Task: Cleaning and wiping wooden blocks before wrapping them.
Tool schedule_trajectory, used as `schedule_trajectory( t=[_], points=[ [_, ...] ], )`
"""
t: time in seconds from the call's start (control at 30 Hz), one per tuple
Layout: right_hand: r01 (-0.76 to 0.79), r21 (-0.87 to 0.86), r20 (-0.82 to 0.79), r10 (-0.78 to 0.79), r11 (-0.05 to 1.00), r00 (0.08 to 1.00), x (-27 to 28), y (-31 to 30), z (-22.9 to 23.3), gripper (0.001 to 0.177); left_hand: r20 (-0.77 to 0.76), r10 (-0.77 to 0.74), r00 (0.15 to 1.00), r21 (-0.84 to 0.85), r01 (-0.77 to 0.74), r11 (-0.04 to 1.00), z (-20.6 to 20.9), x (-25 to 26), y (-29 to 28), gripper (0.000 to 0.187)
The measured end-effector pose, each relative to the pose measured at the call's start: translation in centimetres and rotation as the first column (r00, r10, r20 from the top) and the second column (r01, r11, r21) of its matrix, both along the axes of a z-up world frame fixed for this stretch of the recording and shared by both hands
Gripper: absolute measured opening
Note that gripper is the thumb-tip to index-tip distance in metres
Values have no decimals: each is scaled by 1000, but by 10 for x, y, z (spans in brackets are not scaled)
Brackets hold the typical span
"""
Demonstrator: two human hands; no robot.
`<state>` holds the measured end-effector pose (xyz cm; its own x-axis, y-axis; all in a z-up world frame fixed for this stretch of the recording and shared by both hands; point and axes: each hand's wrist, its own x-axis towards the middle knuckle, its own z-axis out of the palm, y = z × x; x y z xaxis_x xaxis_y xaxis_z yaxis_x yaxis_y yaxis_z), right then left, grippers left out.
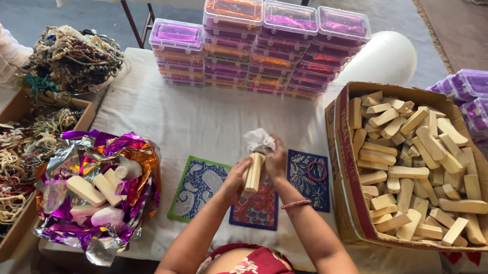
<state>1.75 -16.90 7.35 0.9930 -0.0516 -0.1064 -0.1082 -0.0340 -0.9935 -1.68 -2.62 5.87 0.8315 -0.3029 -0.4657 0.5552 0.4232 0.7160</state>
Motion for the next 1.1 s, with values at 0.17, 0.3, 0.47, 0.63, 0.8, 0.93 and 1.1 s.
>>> schedule_trajectory(
  t=[0.17, 0.3, 0.47, 0.63, 0.8, 0.93, 1.1],
  points=[
    [50, -574, 585, 366, 817, 724, -74, 35, 65, 46, -57, 94, 994, -441, -110, 891, -4, 11, 12, 58],
    [330, -698, 660, 390, 636, 642, -63, 38, 58, 55, -32, -1, 999, -262, -8, 965, -9, 1, 1, 58],
    [175, -422, 19, -185, 889, 983, 0, -14, 44, 39, 99, -161, 982, -45, 166, 985, -40, 10, -8, 57],
    [103, 305, 246, -183, 947, 952, -9, -5, 30, 35, -79, 56, 995, -396, -83, 915, -14, 17, 1, 52],
    [285, -470, 655, 114, 835, 747, -53, 40, 75, 37, -41, 37, 998, -274, -47, 961, 4, 5, -3, 50],
    [328, -612, 349, -126, 720, 929, -11, 8, 57, 34, 72, -71, 995, -167, 82, 983, -2, -1, -13, 50],
    [478, -527, 678, 8, 703, 735, 11, -20, -3, 21, -1, -79, 997, -116, 78, 990, -38, 15, -5, 52]
  ],
)
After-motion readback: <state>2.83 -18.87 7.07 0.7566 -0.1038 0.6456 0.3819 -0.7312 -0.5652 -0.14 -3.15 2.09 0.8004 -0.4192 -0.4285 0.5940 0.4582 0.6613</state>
